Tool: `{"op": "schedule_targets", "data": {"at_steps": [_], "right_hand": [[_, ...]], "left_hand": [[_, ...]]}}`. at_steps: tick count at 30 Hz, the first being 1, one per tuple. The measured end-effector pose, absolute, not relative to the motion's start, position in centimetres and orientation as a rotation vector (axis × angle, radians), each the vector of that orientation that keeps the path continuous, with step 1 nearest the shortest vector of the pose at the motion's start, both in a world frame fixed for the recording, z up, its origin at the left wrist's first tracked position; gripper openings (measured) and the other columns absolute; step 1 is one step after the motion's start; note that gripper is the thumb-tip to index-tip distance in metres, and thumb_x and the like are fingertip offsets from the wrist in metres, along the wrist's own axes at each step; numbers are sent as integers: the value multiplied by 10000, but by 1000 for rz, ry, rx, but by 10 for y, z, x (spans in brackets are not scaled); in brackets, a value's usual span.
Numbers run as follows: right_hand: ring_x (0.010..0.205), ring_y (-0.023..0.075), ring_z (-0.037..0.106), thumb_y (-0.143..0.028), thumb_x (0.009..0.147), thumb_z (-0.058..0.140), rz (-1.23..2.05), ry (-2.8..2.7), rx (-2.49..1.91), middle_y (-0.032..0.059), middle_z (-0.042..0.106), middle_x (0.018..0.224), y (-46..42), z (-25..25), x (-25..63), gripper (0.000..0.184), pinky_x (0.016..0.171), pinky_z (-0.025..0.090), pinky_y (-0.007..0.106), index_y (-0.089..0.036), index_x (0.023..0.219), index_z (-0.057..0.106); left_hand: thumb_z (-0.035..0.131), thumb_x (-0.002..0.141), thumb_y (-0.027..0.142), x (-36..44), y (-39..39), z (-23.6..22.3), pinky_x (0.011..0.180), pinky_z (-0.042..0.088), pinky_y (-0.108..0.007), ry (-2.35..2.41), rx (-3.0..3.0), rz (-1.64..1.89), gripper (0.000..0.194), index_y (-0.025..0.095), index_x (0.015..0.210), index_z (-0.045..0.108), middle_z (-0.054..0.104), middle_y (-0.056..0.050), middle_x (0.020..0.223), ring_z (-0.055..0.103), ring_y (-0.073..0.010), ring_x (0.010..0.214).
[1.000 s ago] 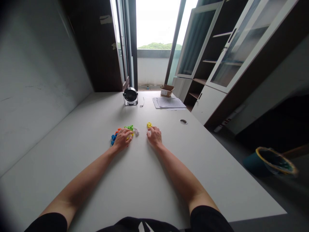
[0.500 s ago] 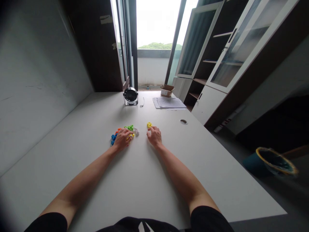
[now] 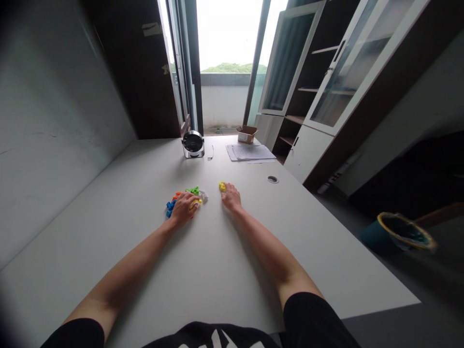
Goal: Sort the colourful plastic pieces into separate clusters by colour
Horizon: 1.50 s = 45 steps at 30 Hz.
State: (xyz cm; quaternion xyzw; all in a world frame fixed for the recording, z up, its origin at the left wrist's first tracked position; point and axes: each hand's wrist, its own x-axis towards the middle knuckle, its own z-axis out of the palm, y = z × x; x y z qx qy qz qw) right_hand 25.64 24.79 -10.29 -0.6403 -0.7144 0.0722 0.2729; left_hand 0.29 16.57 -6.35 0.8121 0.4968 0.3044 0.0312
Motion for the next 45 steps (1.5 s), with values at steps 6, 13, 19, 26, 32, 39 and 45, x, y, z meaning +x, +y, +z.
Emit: {"op": "schedule_targets", "data": {"at_steps": [6,13,19,26,32,39,45], "right_hand": [[1210,222,547,-214,918,546,208,-2018,-1698,52,582,1390,281,-95,264,537,1037,395,339,-256,1448,470],[1176,259,542,-268,907,588,126,-2063,-1673,59,636,1303,294,-101,257,473,985,398,373,-274,1378,546],[1116,222,543,-273,920,570,113,-1944,-1583,76,637,1203,282,-103,260,356,984,395,325,-220,1271,593],[1012,206,559,-246,928,546,68,-1866,-1600,68,633,1048,267,-101,260,150,894,412,290,-215,1039,642],[907,182,564,-236,907,587,82,-1998,-1575,38,647,979,267,-97,258,135,841,399,270,-226,1034,633],[995,195,553,-203,922,583,41,-2045,-1613,53,656,1036,270,-98,258,186,879,380,271,-241,1088,659],[1060,194,533,-183,934,565,85,-2107,-1613,35,644,1111,272,-98,258,299,916,374,269,-313,1183,668]], "left_hand": [[559,883,208,1,166,-64,1037,409,-481,1535,2497,1013,210,223,1044,693,646,-85,1080,546,-294,1068],[580,859,168,1,167,-66,1022,418,-472,1493,2479,1052,205,226,1010,705,658,-82,1054,556,-289,1047],[558,883,164,3,168,-65,1040,413,-462,1502,2461,1062,185,232,984,697,654,-70,1064,553,-264,1061],[552,894,161,5,166,-63,1057,406,-432,1526,2470,1062,201,255,985,704,658,-47,1043,557,-231,1069],[552,894,169,4,167,-64,1055,402,-444,1540,2450,1075,192,254,973,706,656,-50,1035,547,-241,1071],[535,899,168,4,169,-64,1054,405,-452,1531,2443,1111,192,243,969,697,655,-60,1033,548,-257,1071],[545,897,180,3,168,-64,1051,407,-444,1576,2436,1077,190,253,978,701,657,-51,1055,536,-252,1088]]}}
